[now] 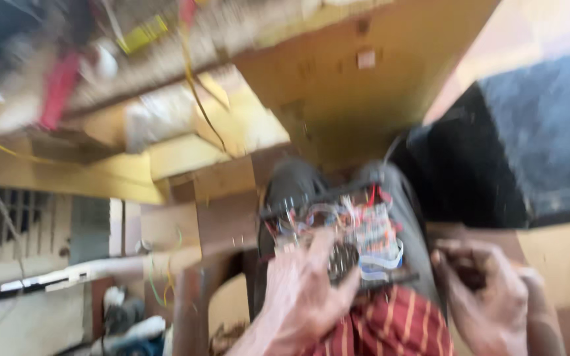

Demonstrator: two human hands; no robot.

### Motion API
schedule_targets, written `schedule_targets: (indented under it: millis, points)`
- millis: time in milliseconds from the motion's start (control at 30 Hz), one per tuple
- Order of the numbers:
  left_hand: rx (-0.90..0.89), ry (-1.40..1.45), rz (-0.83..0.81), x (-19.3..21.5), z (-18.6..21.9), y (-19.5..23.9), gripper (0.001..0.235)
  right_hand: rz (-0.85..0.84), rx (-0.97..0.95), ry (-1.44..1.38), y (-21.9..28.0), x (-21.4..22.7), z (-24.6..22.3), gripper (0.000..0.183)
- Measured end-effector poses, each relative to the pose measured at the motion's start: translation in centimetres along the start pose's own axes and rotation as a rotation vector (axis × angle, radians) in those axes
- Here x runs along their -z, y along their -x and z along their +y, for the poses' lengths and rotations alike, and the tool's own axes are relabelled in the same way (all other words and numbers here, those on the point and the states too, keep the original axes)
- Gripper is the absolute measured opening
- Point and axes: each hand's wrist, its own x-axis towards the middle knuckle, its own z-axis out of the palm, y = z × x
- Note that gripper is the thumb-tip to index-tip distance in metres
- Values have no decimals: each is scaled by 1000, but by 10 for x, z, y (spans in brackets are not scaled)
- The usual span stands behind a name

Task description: The person repairs an electronic control board by hand, stripping and twisting wires, then soldering connections with a soldering iron and solder wire. They wrap the soldered joints with electrical tape.

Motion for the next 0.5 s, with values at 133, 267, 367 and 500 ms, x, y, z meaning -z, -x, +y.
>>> schedule_targets:
  millis: [133, 267, 367, 500]
  points:
    - [-85, 60, 36, 54, 21, -11, 44, 113, 35, 79, -4, 0, 12, 18]
    - [73, 120, 81, 109, 37, -33, 53, 221, 113, 138, -16, -3, 28, 16]
    - [-136, -22, 357, 142, 24, -75, 53, 138, 136, 151, -17, 2, 44, 18]
    - [-320, -320, 617, 202, -14, -170, 52, 95, 88, 240, -23, 4, 49, 18]
